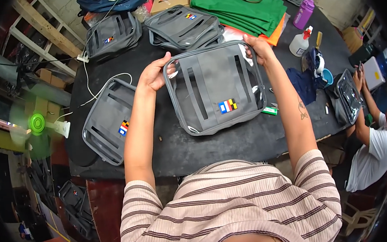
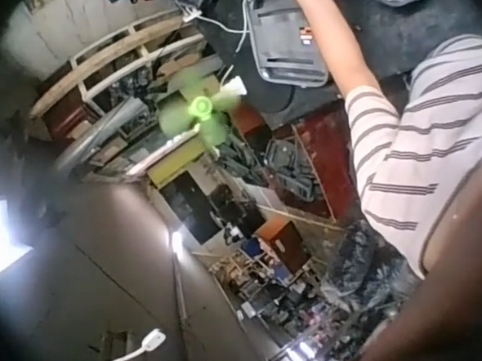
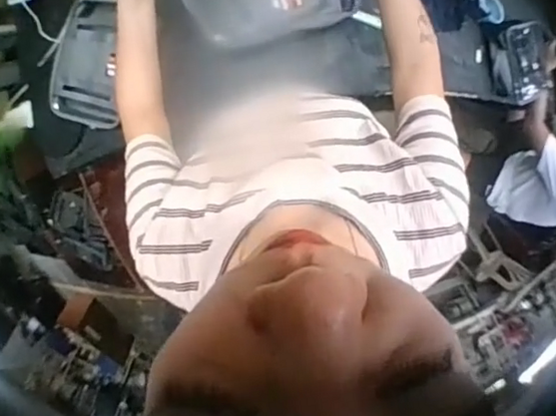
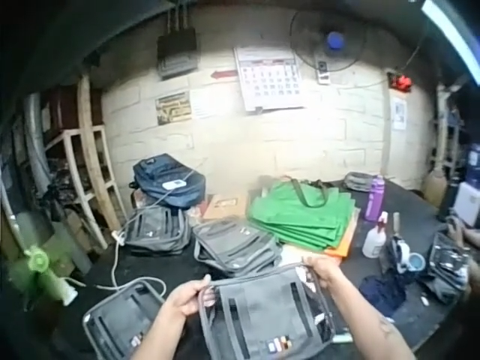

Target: Inspecting the quality and features of various manufactured gray bags at a workshop table.

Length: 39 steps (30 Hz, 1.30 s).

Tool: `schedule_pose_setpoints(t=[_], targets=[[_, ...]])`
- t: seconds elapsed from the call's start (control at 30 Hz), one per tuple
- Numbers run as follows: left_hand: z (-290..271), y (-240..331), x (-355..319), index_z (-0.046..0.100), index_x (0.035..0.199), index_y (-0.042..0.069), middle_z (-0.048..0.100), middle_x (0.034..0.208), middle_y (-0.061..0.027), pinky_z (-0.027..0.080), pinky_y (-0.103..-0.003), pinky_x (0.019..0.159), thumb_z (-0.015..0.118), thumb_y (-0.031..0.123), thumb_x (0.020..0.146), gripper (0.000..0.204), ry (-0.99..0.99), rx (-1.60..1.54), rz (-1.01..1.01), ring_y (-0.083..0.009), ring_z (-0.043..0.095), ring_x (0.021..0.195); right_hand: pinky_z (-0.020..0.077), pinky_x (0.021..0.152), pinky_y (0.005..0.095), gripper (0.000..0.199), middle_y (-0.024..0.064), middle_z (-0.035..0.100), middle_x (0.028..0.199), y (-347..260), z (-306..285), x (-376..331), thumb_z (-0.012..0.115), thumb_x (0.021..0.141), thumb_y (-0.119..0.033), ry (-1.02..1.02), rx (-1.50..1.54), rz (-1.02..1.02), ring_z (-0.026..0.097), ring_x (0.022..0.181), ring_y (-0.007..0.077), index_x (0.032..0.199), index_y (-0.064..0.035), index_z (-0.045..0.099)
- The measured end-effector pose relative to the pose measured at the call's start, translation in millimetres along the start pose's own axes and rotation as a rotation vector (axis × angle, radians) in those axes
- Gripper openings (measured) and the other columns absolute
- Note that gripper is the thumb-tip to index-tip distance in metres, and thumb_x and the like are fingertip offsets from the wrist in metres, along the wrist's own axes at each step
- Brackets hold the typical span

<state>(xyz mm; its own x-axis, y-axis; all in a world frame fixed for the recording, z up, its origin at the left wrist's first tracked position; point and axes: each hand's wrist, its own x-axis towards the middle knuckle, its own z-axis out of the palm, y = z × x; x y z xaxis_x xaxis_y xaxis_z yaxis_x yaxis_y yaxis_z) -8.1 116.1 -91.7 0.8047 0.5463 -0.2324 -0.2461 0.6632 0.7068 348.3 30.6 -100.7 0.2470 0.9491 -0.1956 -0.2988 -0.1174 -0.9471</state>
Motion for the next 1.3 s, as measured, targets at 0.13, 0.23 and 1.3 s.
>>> schedule_pose_setpoints(t=[0.13, 0.23, 1.3], targets=[[8.1, -20.1, -13.8, 0.055, 0.072, 0.003, 0.048, 0.063, -0.0028, 0.039, -0.026, 0.048, 0.043, 0.037, 0.098, 0.045, -0.486, -0.07, 0.156, -0.0128, 0.042, 0.051, 0.036, 0.04, 0.0222, 0.022, 0.0004, 0.051, 0.064, -29.3, 18.2, -10.3, 0.064, 0.088, -0.025, -0.16, 0.05, -0.077, 0.046, 0.043, 0.0078, 0.08, -0.0067, 0.054], [5.8, -70.2, -16.7, 0.057, 0.115, -0.002, 0.06, 0.112, -0.0164, 0.051, -0.033, 0.081, 0.041, 0.034, 0.098, 0.043, -0.074, -0.272, 0.173, -0.0222, 0.06, 0.102, 0.0299, 0.042, 0.0227, 0.023, -0.0039, 0.047, 0.06, -58.6, 76.0, -30.3, 0.071, 0.082, -0.025, -0.221, -0.029, -0.289, 0.04, 0.046, 0.006, 0.076, -0.0066, 0.06], [103.2, -86.7, 9.8, 0.056, 0.118, -0.002, 0.06, 0.113, -0.0162, 0.05, -0.035, 0.085, 0.043, 0.032, 0.098, 0.042, -0.146, 0.185, 0.516, -0.0224, 0.06, 0.102, 0.01, 0.109, 0.0578, 0.093, 0.0237, 0.025, 0.146, -59.5, 113.0, -165.9, 0.051, 0.082, -0.064, -0.165, -1.186, -0.707, 0.013, 0.14, 0.0387, 0.139, 0.0055, 0.026]])
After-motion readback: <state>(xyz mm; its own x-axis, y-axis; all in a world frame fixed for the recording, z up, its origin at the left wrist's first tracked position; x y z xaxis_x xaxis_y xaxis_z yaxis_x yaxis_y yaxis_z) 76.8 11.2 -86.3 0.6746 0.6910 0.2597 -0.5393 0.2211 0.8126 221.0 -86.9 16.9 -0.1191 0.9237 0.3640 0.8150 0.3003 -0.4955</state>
